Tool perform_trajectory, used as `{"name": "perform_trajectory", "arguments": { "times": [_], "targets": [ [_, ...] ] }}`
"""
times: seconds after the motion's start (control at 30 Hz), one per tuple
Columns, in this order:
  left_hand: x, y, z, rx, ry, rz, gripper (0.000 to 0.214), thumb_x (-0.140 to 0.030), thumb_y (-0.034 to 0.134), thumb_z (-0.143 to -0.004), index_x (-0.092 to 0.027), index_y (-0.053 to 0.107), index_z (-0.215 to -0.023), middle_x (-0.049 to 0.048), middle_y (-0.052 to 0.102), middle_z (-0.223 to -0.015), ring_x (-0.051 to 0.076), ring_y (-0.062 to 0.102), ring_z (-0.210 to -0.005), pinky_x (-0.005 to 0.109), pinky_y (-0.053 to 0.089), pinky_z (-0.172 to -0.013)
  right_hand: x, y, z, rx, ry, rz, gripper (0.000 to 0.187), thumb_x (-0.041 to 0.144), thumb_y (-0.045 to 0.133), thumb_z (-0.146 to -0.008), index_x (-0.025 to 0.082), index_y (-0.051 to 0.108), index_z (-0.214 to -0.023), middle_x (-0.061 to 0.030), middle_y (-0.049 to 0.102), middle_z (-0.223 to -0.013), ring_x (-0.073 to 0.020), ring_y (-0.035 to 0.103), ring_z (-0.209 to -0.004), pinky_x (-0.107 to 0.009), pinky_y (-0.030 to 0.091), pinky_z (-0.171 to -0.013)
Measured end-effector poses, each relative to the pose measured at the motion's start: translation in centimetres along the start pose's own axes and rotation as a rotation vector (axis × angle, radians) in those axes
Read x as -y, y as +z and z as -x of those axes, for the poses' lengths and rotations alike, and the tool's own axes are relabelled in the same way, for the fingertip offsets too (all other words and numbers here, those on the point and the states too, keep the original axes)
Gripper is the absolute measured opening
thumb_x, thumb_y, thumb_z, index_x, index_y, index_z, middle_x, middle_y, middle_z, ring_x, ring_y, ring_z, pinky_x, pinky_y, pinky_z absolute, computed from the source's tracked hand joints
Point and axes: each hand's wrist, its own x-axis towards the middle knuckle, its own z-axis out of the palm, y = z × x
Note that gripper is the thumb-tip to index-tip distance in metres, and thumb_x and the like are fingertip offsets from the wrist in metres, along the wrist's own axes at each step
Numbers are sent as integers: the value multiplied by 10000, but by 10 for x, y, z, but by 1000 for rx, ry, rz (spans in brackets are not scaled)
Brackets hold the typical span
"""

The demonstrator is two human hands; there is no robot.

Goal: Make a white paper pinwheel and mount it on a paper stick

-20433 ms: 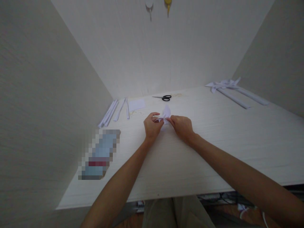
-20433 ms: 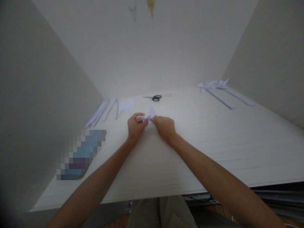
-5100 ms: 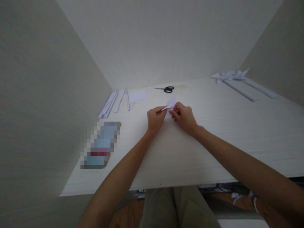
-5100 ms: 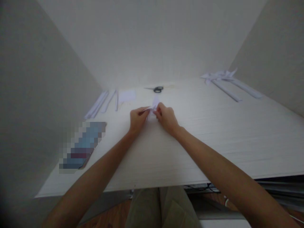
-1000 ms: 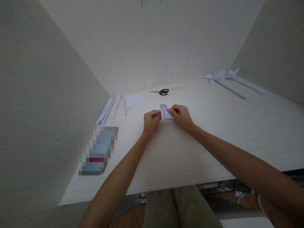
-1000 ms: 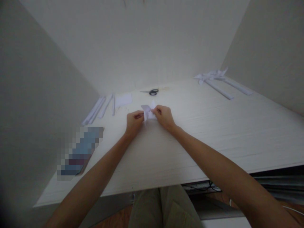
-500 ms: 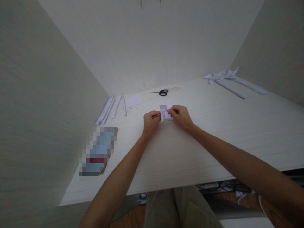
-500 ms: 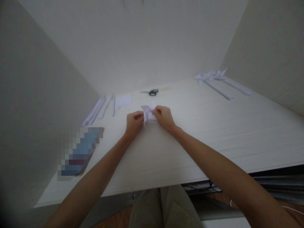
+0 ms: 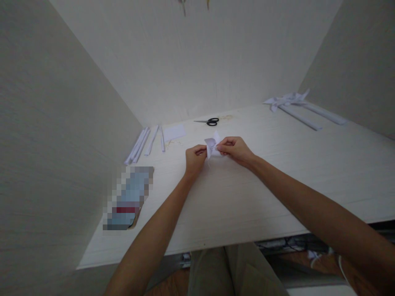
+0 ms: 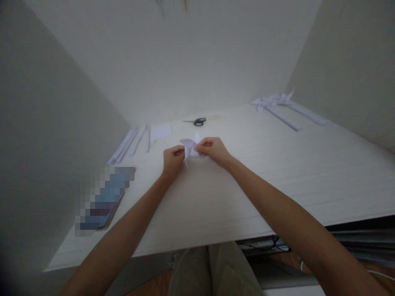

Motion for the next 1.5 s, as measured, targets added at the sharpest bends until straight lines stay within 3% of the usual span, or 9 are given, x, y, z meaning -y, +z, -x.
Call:
{"name": "perform_trajectory", "arguments": {
  "times": [0.3,0.93,1.23,1.5],
  "targets": [
    [1,1,0,10,-27,68,128,-74,556,-591,-137,666,-615,1,658,-618,128,604,-633,247,480,-637,-1,-1,0,20,93,-105,170,224,719,-487,145,618,-598,23,592,-551,-58,481,-482,-205,362,-487],
    [2,1,0,16,5,-2,167,-73,538,-604,-151,679,-645,14,672,-662,131,608,-633,260,493,-635,-2,-2,-3,22,22,-68,257,317,696,-545,155,497,-561,70,482,-420,-42,405,-383,-187,282,-391],
    [3,0,-1,-32,5,-11,152,-89,551,-613,-148,681,-666,23,683,-686,144,621,-657,264,498,-641,-8,-5,-2,25,26,-41,174,256,733,-527,130,646,-610,-5,620,-514,-82,544,-467,-214,437,-490],
    [3,-1,-1,-71,-24,-20,138,-103,558,-616,-141,676,-675,28,682,-687,147,625,-656,264,499,-647,-3,-1,1,-30,54,-61,248,263,758,-474,126,660,-656,-35,661,-594,-134,617,-550,-277,507,-600]
  ]
}}
